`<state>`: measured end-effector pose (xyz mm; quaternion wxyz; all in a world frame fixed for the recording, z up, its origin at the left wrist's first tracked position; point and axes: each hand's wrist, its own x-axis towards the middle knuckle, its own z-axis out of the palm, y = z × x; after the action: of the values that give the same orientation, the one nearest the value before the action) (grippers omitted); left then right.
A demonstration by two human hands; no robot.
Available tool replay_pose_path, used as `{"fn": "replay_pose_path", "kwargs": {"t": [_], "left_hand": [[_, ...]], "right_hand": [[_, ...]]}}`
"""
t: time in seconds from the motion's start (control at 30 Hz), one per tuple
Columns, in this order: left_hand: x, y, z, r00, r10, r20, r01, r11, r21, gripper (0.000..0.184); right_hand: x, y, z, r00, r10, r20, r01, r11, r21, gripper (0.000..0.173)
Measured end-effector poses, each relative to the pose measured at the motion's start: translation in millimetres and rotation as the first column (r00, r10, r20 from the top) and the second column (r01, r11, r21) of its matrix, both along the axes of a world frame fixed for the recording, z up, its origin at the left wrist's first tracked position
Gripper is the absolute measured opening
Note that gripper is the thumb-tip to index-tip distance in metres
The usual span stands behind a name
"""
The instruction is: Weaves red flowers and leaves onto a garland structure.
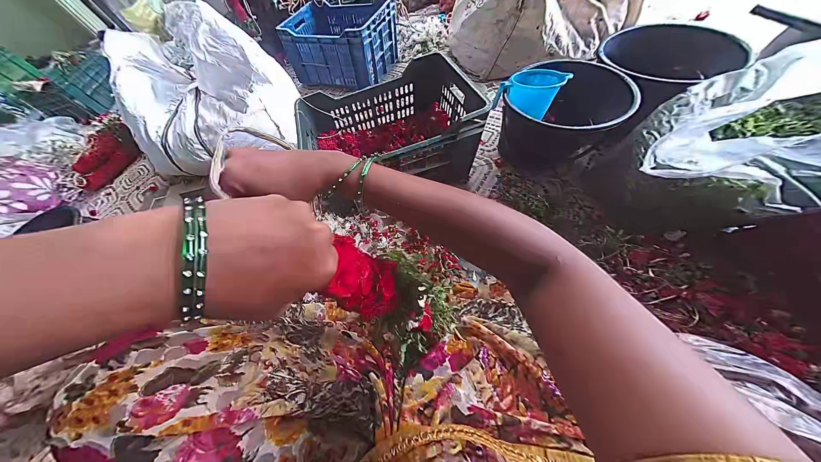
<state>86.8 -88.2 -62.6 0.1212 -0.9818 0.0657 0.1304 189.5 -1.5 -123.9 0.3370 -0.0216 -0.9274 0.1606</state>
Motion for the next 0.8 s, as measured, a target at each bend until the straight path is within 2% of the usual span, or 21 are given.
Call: {"fn": "replay_pose_path", "kwargs": {"t": [0.03,0.07,0.1,0.13,0.17,0.2,0.23,0.27,0.3,0.33,0.37,0.4,0.5,0.53,0.6,0.67,0.7,0.77,0.8], "left_hand": [[-13,7,-6,0.993,0.082,0.079,-0.074,0.992,-0.098,0.019],[-24,12,-11,0.970,0.194,0.143,-0.160,0.962,-0.220,0.023],[-33,16,-12,0.934,0.325,0.149,-0.259,0.901,-0.347,0.026],[-39,17,-9,0.882,0.460,0.105,-0.364,0.804,-0.471,0.026],[-42,15,-2,0.798,0.602,-0.009,-0.495,0.646,-0.581,0.024],[-41,9,8,0.655,0.733,-0.184,-0.626,0.389,-0.676,0.026],[-38,4,16,0.468,0.814,-0.345,-0.679,0.081,-0.730,0.031],[-39,2,18,0.323,0.838,-0.439,-0.647,-0.143,-0.749,0.038],[-41,2,15,0.246,0.841,-0.482,-0.585,-0.268,-0.766,0.042],[-44,3,9,0.225,0.836,-0.501,-0.529,-0.326,-0.783,0.044],[-49,7,-2,0.235,0.836,-0.495,-0.483,-0.342,-0.807,0.042],[-54,13,-16,0.248,0.843,-0.478,-0.446,-0.339,-0.829,0.037],[-59,30,-56,0.230,0.855,-0.464,-0.438,-0.335,-0.834,0.018],[-57,35,-66,0.213,0.860,-0.464,-0.449,-0.336,-0.828,0.015],[-51,47,-80,0.185,0.865,-0.466,-0.479,-0.335,-0.811,0.015],[-45,56,-88,0.170,0.875,-0.454,-0.517,-0.313,-0.797,0.018],[-41,59,-90,0.158,0.881,-0.446,-0.531,-0.305,-0.790,0.019],[-31,65,-95,0.138,0.886,-0.443,-0.541,-0.308,-0.783,0.021],[-27,67,-97,0.130,0.882,-0.453,-0.538,-0.321,-0.779,0.022]], "right_hand": [[9,11,-21,0.997,0.073,-0.039,-0.078,0.982,-0.173,0.011],[23,21,-44,0.996,0.080,-0.026,-0.084,0.938,-0.336,0.016],[42,30,-71,0.999,0.021,0.036,-0.002,0.886,-0.463,0.019],[63,35,-101,0.981,-0.103,0.162,0.175,0.831,-0.529,0.022],[85,38,-139,0.918,-0.244,0.312,0.379,0.767,-0.518,0.023],[106,38,-182,0.797,-0.365,0.481,0.581,0.681,-0.446,0.021],[123,34,-226,0.613,-0.442,0.654,0.760,0.557,-0.335,0.020],[136,26,-268,0.410,-0.458,0.788,0.886,0.405,-0.225,0.020],[146,16,-303,0.264,-0.449,0.854,0.952,0.265,-0.155,0.023],[154,5,-335,0.178,-0.447,0.877,0.981,0.154,-0.121,0.024],[160,-4,-360,0.134,-0.445,0.885,0.991,0.080,-0.109,0.028],[166,-11,-379,0.116,-0.474,0.873,0.993,0.057,-0.101,0.032],[174,-20,-389,0.161,-0.587,0.794,0.987,0.087,-0.136,0.037],[175,-21,-380,0.185,-0.631,0.753,0.981,0.078,-0.176,0.033],[175,-24,-346,0.222,-0.758,0.613,0.936,-0.009,-0.351,0.028],[168,-33,-299,0.219,-0.910,0.352,0.799,-0.040,-0.600,0.029],[159,-37,-272,0.206,-0.961,0.183,0.692,0.011,-0.721,0.028],[128,-55,-203,0.275,-0.946,-0.175,0.346,0.267,-0.900,0.021],[110,-68,-171,0.333,-0.888,-0.317,0.180,0.389,-0.903,0.020]]}}
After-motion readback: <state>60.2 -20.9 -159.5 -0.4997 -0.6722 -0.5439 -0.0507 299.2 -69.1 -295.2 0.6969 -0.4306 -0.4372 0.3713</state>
